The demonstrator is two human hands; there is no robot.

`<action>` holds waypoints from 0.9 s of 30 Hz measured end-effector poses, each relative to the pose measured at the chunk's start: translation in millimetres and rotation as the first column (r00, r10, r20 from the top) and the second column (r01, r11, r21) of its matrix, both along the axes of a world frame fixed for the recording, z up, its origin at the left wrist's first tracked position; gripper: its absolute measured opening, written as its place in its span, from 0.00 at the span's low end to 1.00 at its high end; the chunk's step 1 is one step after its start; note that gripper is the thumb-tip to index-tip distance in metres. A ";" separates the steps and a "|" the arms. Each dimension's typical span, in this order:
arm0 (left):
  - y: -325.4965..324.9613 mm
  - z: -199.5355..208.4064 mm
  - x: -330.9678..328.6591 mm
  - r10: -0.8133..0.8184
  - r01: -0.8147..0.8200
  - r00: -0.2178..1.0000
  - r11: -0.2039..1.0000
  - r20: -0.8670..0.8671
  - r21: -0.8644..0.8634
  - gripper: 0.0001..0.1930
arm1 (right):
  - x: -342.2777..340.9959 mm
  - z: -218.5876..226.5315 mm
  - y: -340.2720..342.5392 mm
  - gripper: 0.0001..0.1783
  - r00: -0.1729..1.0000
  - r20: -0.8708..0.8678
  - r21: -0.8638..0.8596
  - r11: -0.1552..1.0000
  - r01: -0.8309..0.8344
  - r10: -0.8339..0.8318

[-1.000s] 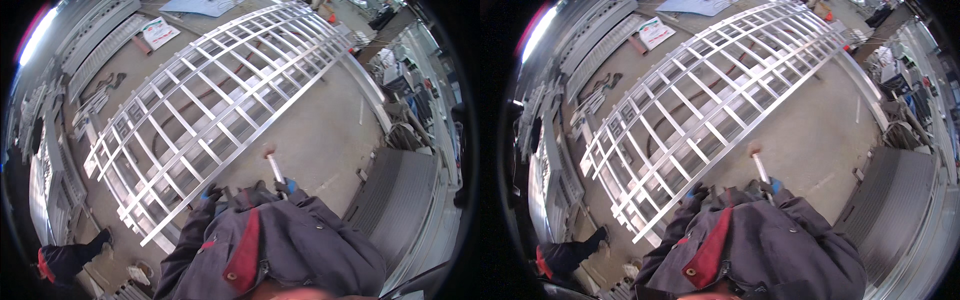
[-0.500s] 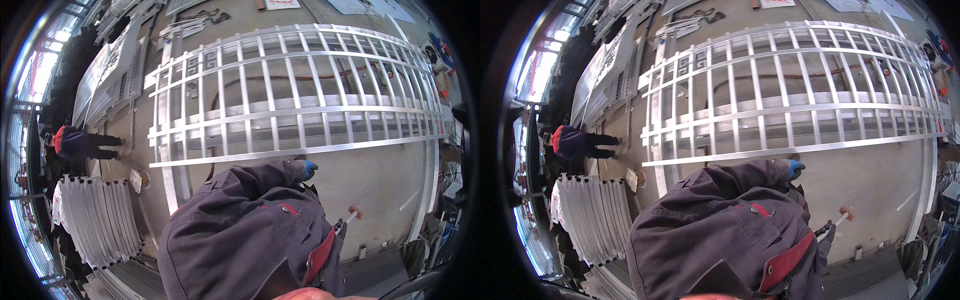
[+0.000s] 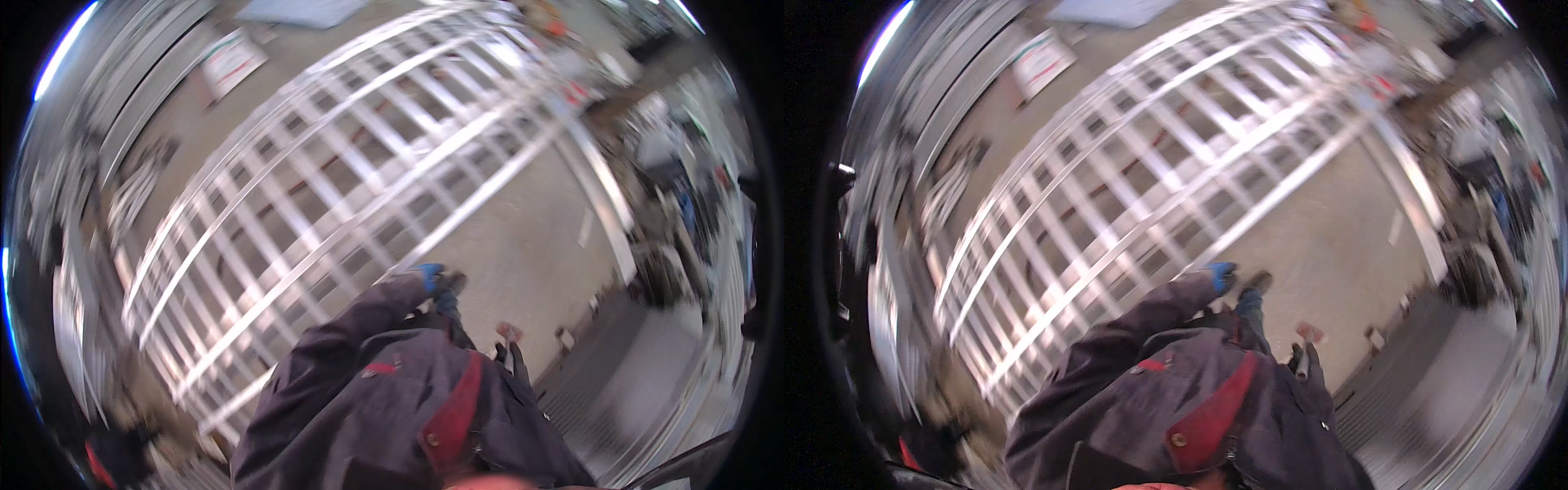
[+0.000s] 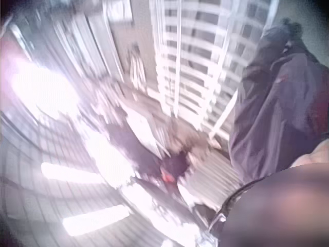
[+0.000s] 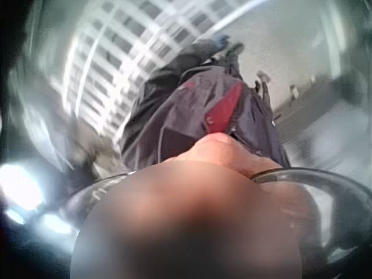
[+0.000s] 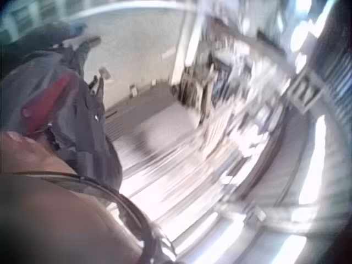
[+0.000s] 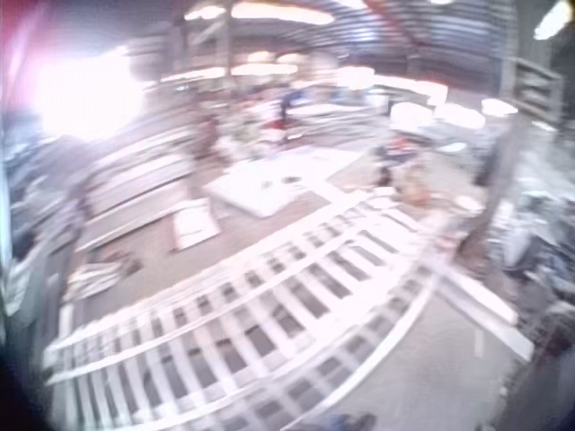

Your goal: The person welds a metal frame using a welding torch, then flips the frame and taps it with a metal rod. The person handles the frame and tools throughout the process in a workshop setting.

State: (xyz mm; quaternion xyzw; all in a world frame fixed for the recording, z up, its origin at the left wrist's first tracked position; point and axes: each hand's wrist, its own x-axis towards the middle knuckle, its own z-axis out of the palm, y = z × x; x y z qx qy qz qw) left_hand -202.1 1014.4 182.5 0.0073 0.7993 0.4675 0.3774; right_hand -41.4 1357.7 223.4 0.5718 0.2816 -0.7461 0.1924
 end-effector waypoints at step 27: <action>276.9 -97.2 -462.6 -0.148 -0.073 0.910 0.863 -0.387 -0.499 0.38 | -645.0 38.4 186.6 0.33 0.800 -0.462 0.217 0.923 -0.317 0.383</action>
